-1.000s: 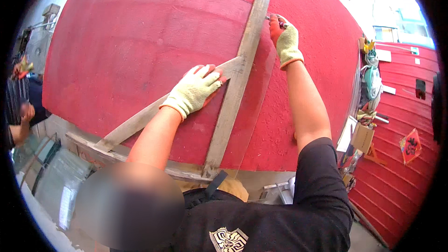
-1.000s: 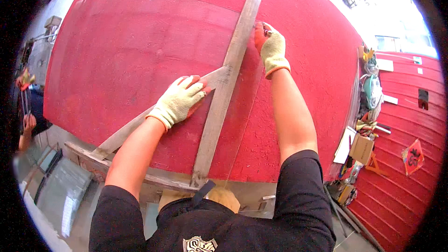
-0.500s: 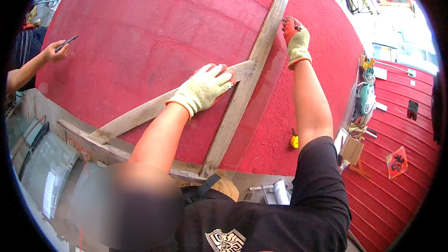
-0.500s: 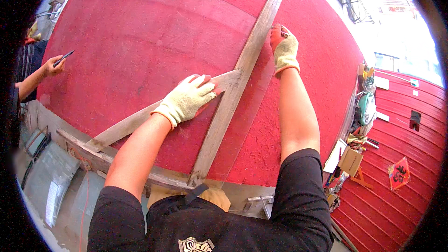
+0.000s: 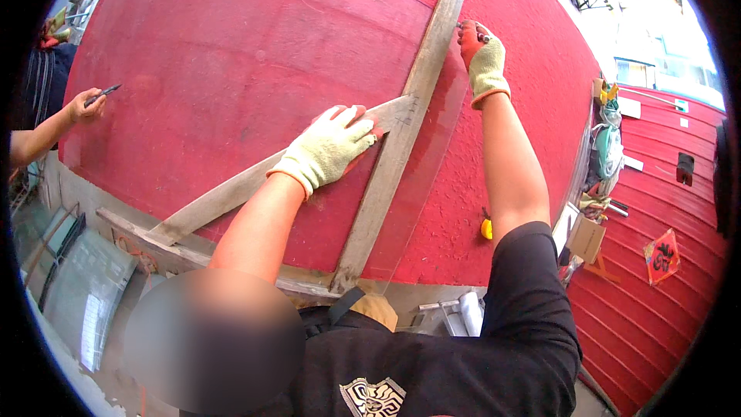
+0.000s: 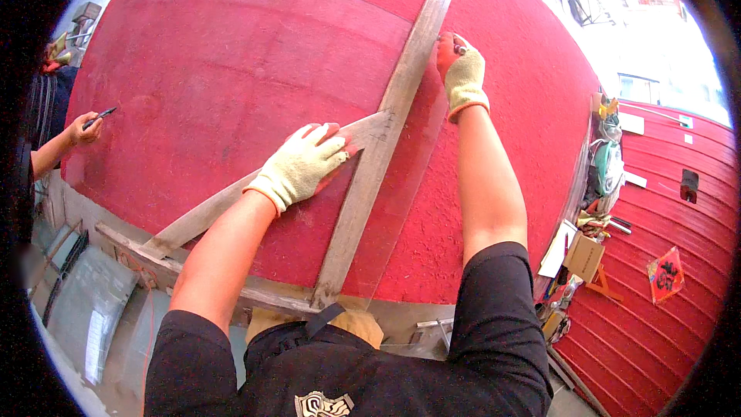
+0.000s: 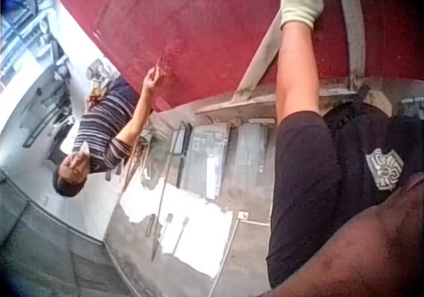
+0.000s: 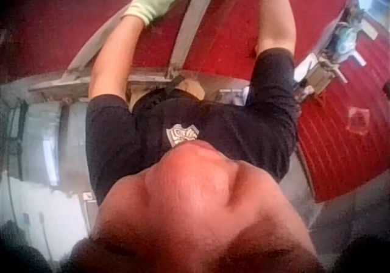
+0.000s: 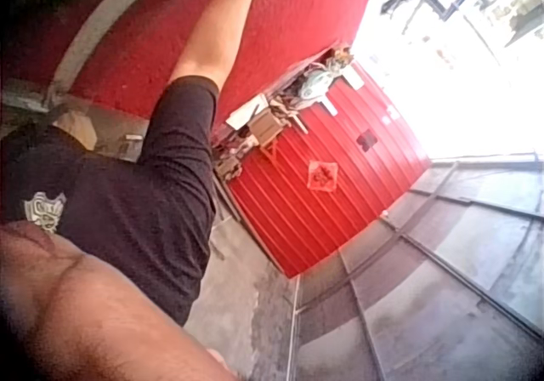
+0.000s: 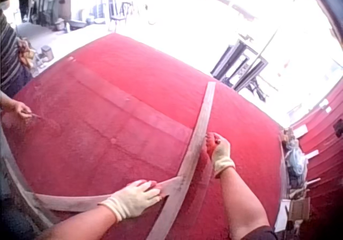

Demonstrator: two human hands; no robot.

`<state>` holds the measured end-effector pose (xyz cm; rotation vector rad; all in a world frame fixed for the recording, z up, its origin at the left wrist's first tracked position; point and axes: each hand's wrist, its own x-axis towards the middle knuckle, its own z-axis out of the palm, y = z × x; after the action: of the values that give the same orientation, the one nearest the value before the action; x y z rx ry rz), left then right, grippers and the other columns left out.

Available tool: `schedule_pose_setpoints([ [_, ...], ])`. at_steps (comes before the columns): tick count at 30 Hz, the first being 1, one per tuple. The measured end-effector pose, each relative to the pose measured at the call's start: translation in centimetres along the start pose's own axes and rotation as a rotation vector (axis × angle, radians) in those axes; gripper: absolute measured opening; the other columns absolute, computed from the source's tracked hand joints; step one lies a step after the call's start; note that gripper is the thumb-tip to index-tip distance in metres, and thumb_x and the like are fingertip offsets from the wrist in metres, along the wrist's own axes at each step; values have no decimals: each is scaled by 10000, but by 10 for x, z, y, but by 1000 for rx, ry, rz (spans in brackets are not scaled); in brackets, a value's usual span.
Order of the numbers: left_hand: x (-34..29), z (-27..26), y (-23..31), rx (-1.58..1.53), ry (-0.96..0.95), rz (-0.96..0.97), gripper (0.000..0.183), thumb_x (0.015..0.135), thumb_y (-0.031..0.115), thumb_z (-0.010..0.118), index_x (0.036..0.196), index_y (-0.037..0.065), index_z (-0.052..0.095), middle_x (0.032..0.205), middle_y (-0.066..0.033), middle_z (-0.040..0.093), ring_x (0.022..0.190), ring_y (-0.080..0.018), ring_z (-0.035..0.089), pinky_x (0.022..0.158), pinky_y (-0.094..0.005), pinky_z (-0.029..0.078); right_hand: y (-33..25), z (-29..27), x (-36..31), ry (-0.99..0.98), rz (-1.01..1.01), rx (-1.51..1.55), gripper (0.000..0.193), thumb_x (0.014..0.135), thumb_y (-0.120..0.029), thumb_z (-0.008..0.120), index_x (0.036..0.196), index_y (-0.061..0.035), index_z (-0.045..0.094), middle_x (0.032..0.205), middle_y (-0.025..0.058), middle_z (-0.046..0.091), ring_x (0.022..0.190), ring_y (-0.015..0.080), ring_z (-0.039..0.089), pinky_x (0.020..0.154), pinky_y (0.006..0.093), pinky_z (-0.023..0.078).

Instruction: The person measures a glass sheet with a tape measure, marks it using a pen and a wooden square, and then scores the glass along the square's edge.

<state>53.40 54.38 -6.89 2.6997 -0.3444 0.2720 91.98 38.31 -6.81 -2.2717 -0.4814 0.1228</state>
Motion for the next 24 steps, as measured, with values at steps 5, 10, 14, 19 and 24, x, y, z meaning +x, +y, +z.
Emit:
schedule_pose_setpoints([
  [5, 2, 3, 0, -10, 17, 8, 667, 896, 219, 820, 1539, 159, 650, 1551, -51, 624, 1473, -323, 545, 1226, -515, 471, 3, 0, -1, 9, -19, 44, 351, 1131, -344, 695, 1222, -26, 813, 879, 11, 758, 767, 105, 639, 706, 312, 527],
  [10, 2, 1, -1, -9, -2, 7, 662, 887, 216, 829, 1525, 154, 662, 1550, -54, 625, 1475, -326, 541, 1230, -516, 469, 5, 3, 0, 29, -3, 8, 362, 1132, -346, 694, 1250, -23, 807, 900, 21, 770, 796, 119, 662, 735, 320, 550],
  [14, 1, 1, -2, -8, -4, 2, 660, 889, 217, 829, 1525, 161, 664, 1548, -54, 627, 1477, -324, 541, 1232, -516, 467, -2, 1, 1, 8, 23, -26, 406, 1096, -410, 658, 1222, -67, 834, 976, 160, 842, 888, 244, 788, 851, 408, 597],
  [19, 1, -1, -1, 3, 12, -2, 632, 914, 216, 805, 1527, 169, 663, 1545, -51, 629, 1474, -322, 547, 1229, -516, 468, 5, 2, 3, 31, 4, -31, 392, 1096, -401, 661, 1228, -77, 838, 966, 151, 842, 882, 240, 790, 844, 405, 598],
  [24, 1, 1, 0, -10, 3, -6, 595, 936, 222, 784, 1517, 176, 667, 1529, -49, 642, 1463, -319, 559, 1209, -519, 481, 10, 1, 3, 31, 7, -18, 380, 1092, -387, 665, 1208, -74, 846, 930, 123, 840, 854, 213, 775, 818, 392, 593],
])
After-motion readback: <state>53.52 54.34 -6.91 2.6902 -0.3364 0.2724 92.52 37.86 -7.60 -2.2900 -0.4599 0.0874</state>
